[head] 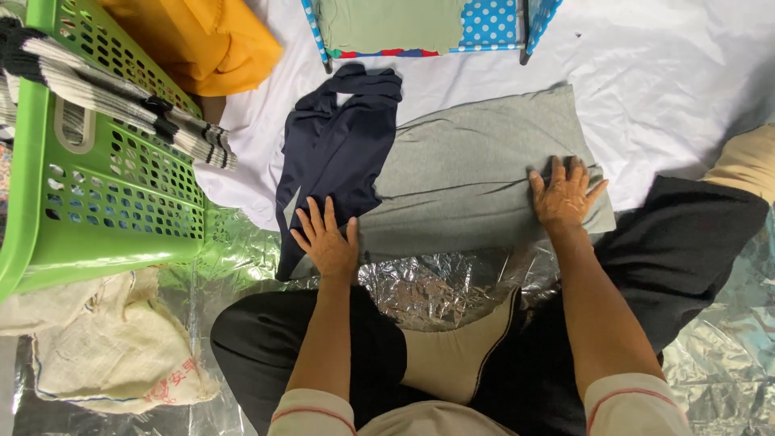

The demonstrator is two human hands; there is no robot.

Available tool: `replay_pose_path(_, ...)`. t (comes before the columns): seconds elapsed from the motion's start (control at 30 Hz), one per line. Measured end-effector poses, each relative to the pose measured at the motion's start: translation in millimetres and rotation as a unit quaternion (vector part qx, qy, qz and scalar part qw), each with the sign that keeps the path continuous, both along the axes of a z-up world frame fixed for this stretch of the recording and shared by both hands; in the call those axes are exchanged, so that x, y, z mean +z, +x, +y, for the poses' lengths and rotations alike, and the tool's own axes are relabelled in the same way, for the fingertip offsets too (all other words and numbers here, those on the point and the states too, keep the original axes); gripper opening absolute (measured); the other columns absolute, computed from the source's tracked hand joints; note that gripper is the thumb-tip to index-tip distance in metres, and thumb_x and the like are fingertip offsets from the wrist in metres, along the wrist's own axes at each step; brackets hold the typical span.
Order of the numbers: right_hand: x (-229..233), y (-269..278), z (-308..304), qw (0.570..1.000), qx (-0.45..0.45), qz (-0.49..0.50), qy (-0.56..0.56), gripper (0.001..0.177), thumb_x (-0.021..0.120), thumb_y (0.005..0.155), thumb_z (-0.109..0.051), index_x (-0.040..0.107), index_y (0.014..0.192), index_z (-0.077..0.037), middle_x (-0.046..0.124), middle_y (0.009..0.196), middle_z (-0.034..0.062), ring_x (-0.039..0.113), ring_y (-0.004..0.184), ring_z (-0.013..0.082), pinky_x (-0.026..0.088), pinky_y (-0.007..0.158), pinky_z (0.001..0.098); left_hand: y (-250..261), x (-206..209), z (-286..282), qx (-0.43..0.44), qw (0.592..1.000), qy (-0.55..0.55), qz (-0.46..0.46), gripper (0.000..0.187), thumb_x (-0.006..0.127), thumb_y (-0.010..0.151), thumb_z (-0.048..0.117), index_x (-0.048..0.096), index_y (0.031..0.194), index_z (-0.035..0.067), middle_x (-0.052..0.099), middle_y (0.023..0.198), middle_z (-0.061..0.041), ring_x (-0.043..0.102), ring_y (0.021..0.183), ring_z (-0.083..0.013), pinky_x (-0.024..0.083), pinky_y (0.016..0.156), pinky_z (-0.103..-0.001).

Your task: Folding a grey and navy blue t-shirt on a flat surface.

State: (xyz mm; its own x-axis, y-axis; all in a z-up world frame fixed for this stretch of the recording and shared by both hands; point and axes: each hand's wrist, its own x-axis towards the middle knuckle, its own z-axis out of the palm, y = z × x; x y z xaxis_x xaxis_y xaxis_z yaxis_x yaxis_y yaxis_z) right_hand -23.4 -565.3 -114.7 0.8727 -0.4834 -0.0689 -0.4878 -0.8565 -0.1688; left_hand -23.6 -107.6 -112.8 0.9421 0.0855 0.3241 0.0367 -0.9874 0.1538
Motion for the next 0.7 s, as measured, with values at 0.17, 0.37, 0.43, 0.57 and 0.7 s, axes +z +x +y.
replay_pose_path(0.17,6.5,48.1,71.2,0.985,0.101,-0.137,0.002,0.05,0.064,0.101,-0.047,0.057,0.141,-0.017,0.045,0.149,0.0128,0.048,0.137,0.0377,0.025,0.119,0.0661,-1.3,0.0,-5.6,0.006,1.0,0.009,0.001,0.07,0.056,0.097,0.056,0.041,0.158,0.025,0.037,0.162,-0.018,0.03,0.149,-0.0468,0.021,0.112,-0.075)
replay_pose_path(0.37,-15.9,123.0,144.8,0.97,0.177,-0.162,0.045,0.043,0.065,0.099,-0.048,0.062,0.133,-0.023,0.055,0.139,0.0071,0.059,0.127,0.0337,0.041,0.112,0.0566,1.6,9.3,-8.9,0.027,0.999,-0.008,-0.015,0.069,0.061,0.092,0.056,0.049,0.153,0.028,0.043,0.16,-0.014,0.036,0.148,-0.0426,0.024,0.112,-0.072)
replay_pose_path(0.43,-20.1,144.6,162.1,0.967,0.181,-0.169,0.061,0.042,0.065,0.098,-0.048,0.062,0.133,-0.024,0.056,0.137,0.0069,0.061,0.126,0.0338,0.045,0.109,0.0559,2.6,10.2,-9.9,0.034,0.999,-0.009,-0.018,0.068,0.061,0.091,0.055,0.05,0.153,0.029,0.044,0.16,-0.013,0.037,0.148,-0.0412,0.025,0.112,-0.07)
replay_pose_path(0.57,-5.6,176.3,189.4,0.965,0.197,-0.13,0.118,0.041,0.061,0.101,-0.046,0.058,0.138,-0.028,0.052,0.144,0.0048,0.056,0.13,0.0348,0.041,0.111,0.0587,5.4,11.2,-9.0,0.043,0.999,-0.014,-0.014,0.066,0.063,0.089,0.056,0.054,0.149,0.029,0.046,0.159,-0.011,0.039,0.148,-0.0392,0.024,0.114,-0.069)
replay_pose_path(0.7,12.7,200.9,206.5,0.959,0.226,-0.071,0.158,0.041,0.054,0.105,-0.046,0.053,0.144,-0.033,0.039,0.155,0.0005,0.045,0.141,0.0333,0.03,0.12,0.0599,7.6,6.0,-7.5,0.049,0.999,-0.006,-0.001,0.068,0.062,0.088,0.058,0.052,0.15,0.031,0.045,0.16,-0.01,0.038,0.149,-0.0381,0.022,0.115,-0.067)
